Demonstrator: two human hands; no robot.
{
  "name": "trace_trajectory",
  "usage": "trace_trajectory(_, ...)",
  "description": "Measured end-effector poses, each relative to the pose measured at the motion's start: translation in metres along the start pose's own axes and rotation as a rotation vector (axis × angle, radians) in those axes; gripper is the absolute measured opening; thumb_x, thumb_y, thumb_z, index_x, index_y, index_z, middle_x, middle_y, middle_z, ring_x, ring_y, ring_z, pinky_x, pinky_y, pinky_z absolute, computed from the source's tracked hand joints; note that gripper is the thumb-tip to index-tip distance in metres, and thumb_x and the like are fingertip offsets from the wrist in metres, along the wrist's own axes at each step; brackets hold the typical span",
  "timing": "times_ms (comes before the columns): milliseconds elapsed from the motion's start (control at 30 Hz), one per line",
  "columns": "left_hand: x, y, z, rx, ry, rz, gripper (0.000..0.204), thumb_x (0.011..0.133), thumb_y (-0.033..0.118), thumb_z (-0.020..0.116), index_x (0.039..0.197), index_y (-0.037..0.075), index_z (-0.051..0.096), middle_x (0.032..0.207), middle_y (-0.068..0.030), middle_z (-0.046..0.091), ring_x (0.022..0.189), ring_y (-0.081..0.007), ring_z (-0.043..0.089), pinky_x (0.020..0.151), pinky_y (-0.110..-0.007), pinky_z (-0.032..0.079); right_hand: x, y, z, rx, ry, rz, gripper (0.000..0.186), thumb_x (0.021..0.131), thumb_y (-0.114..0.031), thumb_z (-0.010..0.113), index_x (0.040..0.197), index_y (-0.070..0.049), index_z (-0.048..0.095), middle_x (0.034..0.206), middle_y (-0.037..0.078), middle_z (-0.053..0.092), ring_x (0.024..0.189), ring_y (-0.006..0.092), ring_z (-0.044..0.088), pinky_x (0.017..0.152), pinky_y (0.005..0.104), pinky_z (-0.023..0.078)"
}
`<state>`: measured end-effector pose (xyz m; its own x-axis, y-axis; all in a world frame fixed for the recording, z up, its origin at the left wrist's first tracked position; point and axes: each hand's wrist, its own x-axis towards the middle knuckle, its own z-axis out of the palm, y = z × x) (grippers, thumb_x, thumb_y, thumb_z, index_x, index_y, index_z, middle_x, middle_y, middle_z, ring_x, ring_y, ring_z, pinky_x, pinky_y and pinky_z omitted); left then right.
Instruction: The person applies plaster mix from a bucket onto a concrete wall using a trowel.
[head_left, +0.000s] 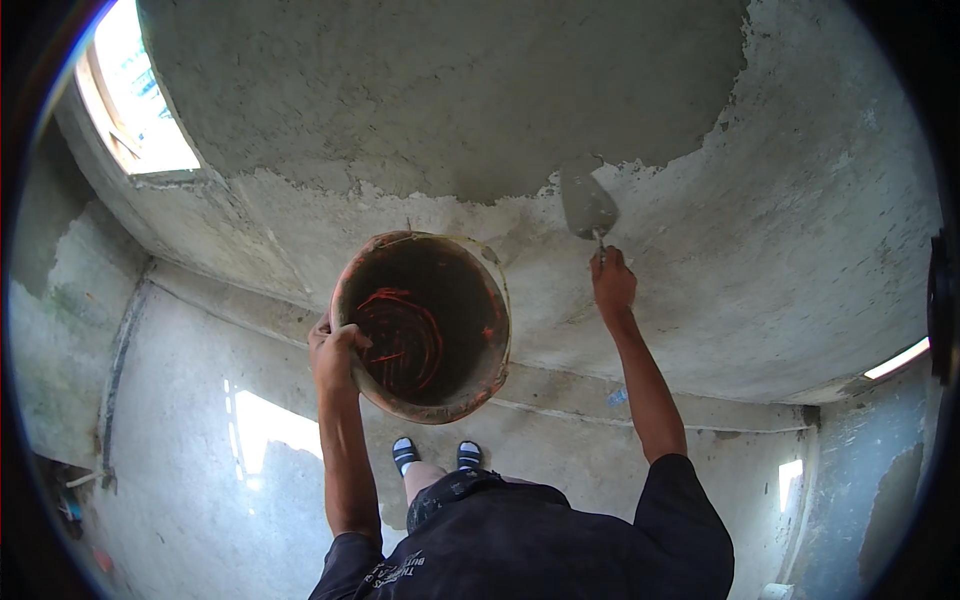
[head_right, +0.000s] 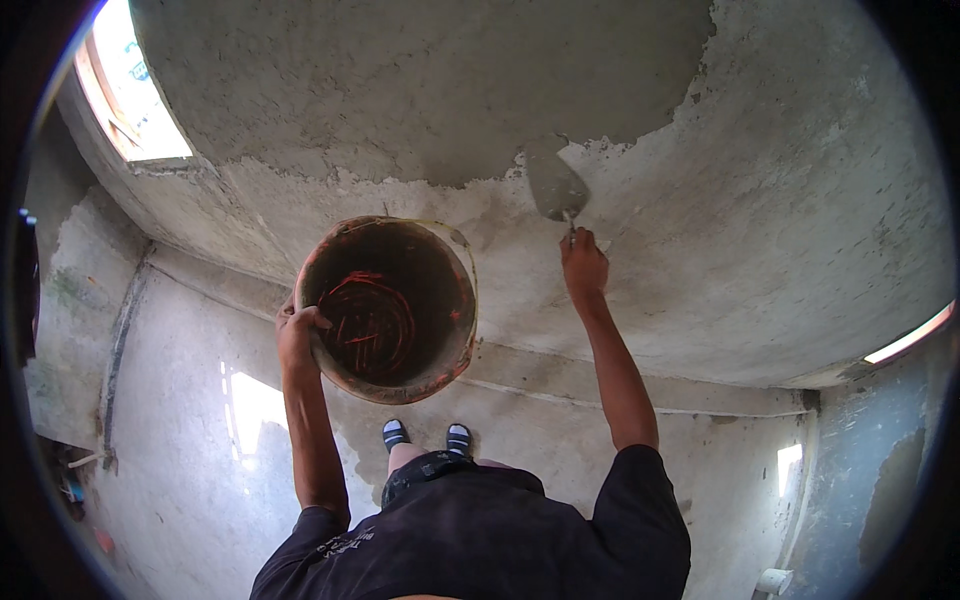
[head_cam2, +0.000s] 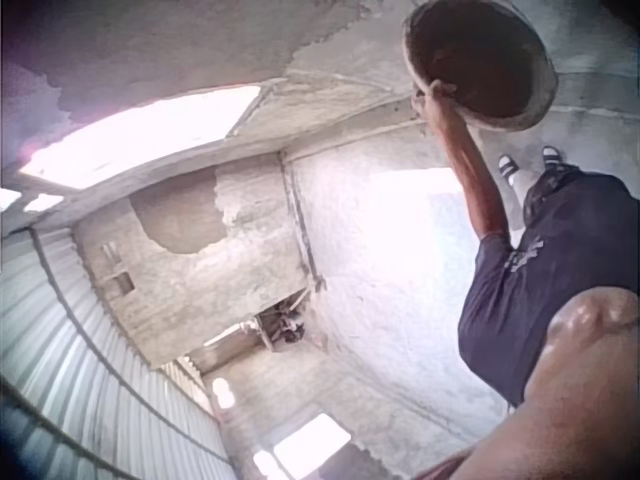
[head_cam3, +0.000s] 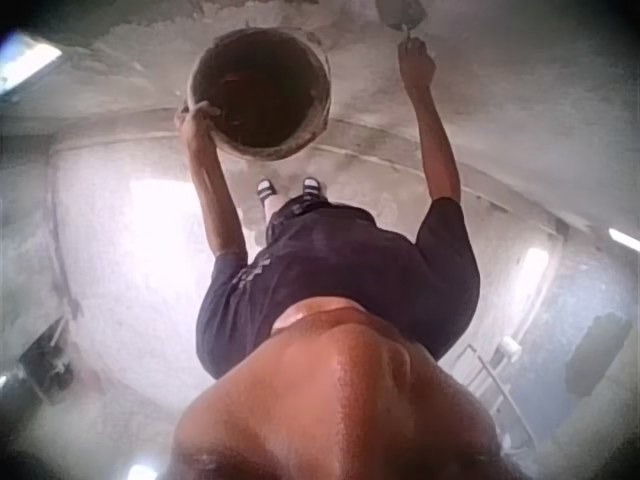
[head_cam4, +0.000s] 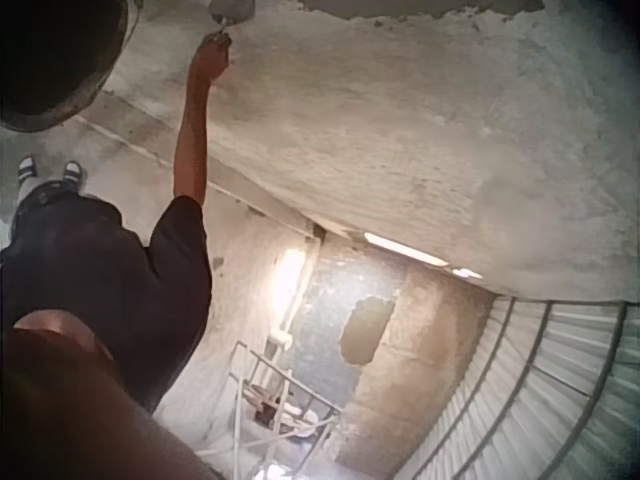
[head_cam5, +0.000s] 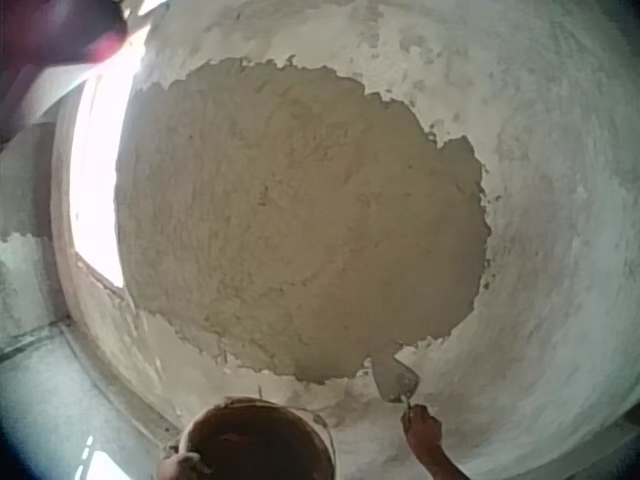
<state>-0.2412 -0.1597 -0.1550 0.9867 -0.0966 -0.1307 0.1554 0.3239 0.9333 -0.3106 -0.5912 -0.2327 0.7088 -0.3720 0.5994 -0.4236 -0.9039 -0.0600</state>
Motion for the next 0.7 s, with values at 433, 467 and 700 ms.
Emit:
trace_trajectory(433,-0.014,0.009,-0.01,-0.033,0.067,0.01,0.049,0.056,-0.004,0.047,0.103,-0.007,0.062,0.081,-0.0071,0.064,0.061,-0.0108,0.055,0.055,-0.021,0.045,0.015,0.007,-0.02,0.052,0.039,0.058,0.024,0.09,-0.03,0.056,0.092,-0.006,0.054,0.079,0.013,0.062,0.065,0.0306,0.065,0.052,0.0401,0.053)
trace_trajectory(467,-0.015,0.008,-0.01,-0.035,0.068,0.01,0.05,0.056,-0.004,0.047,0.103,-0.007,0.062,0.081,-0.007,0.064,0.061,-0.0111,0.055,0.055,-0.021,0.045,0.015,0.007,-0.016,0.051,0.039,0.054,0.024,0.09,-0.03,0.056,0.092,-0.006,0.054,0.079,0.013,0.062,0.065,0.0306,0.065,0.052,0.0401,0.053)
trace_trajectory(700,-0.016,0.008,-0.009,-0.081,0.081,0.033,0.05,0.054,-0.005,0.048,0.102,-0.007,0.062,0.081,-0.007,0.064,0.063,-0.0118,0.056,0.055,-0.021,0.044,-0.011,-0.005,0.015,-0.03,-0.264,-0.16,0.029,0.09,-0.031,0.054,0.101,-0.005,0.056,0.085,0.012,0.065,0.062,0.0286,0.066,0.055,0.0384,0.055)
